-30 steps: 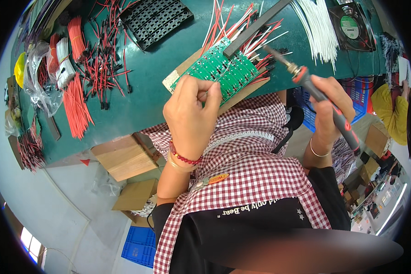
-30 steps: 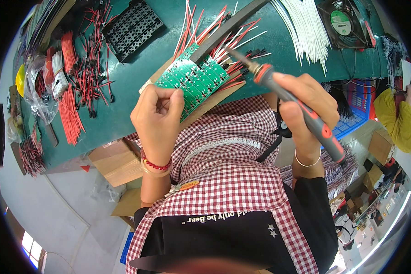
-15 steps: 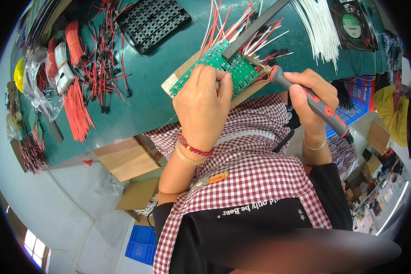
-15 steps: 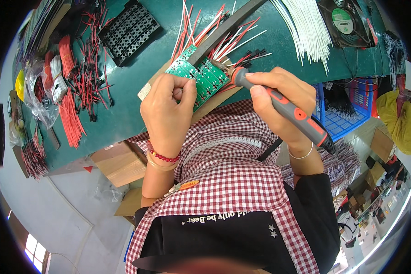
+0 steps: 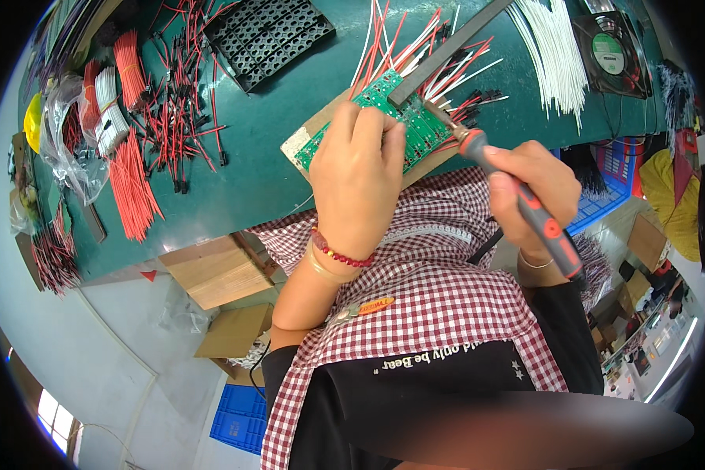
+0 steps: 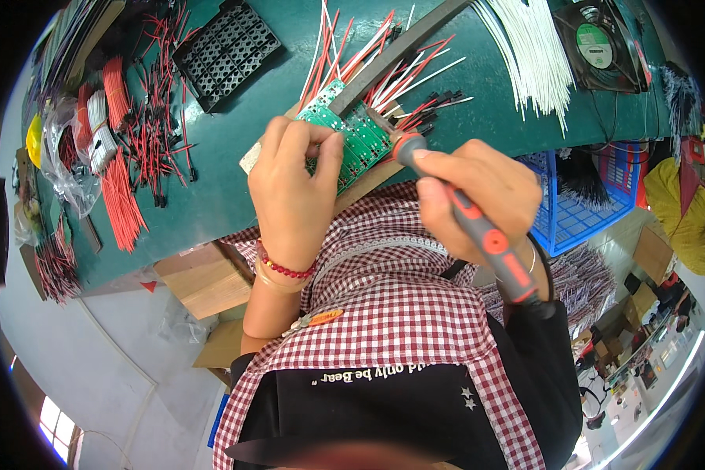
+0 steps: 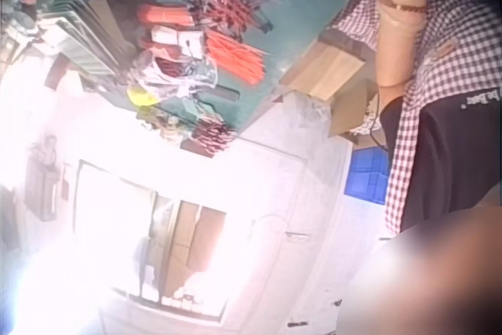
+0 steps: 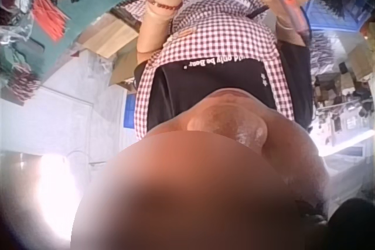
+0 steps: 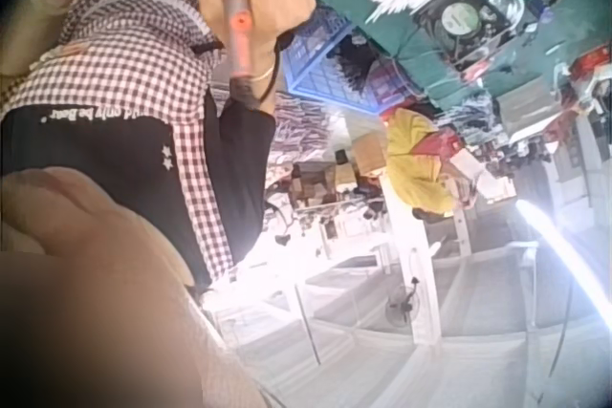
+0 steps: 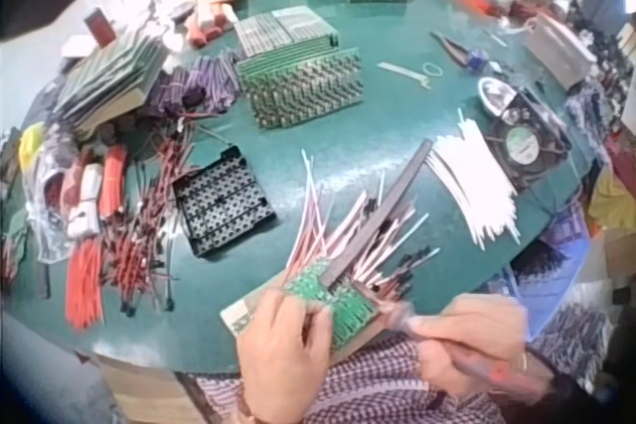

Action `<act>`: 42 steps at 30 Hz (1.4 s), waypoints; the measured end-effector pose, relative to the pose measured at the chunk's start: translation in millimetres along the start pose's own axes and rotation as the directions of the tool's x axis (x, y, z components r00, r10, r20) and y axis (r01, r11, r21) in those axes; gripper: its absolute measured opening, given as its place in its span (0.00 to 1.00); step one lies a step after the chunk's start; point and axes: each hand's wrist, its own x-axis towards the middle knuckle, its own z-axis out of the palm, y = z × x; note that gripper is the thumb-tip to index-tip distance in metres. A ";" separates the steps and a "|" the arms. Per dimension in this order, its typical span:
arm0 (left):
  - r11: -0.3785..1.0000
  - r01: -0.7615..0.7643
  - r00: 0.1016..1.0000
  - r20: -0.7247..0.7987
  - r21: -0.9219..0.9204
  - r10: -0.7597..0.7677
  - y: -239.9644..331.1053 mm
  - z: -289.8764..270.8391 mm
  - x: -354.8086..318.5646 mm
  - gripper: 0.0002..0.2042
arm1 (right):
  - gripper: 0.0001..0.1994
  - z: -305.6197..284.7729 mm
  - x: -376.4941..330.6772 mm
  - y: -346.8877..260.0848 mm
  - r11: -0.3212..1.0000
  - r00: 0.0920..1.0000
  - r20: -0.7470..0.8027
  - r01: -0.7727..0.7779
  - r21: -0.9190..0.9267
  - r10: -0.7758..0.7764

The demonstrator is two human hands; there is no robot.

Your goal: The person solders red and white wires onto a green printed circuit board (PCB) using a soldering iron and solder wire.

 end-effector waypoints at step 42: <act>0.999 0.021 1.000 -0.016 -0.035 -0.021 6.6 1.4 -5.0 0.05 | 0.08 -21.1 10.2 31.7 0.961 0.988 0.041 -0.156 0.229 0.151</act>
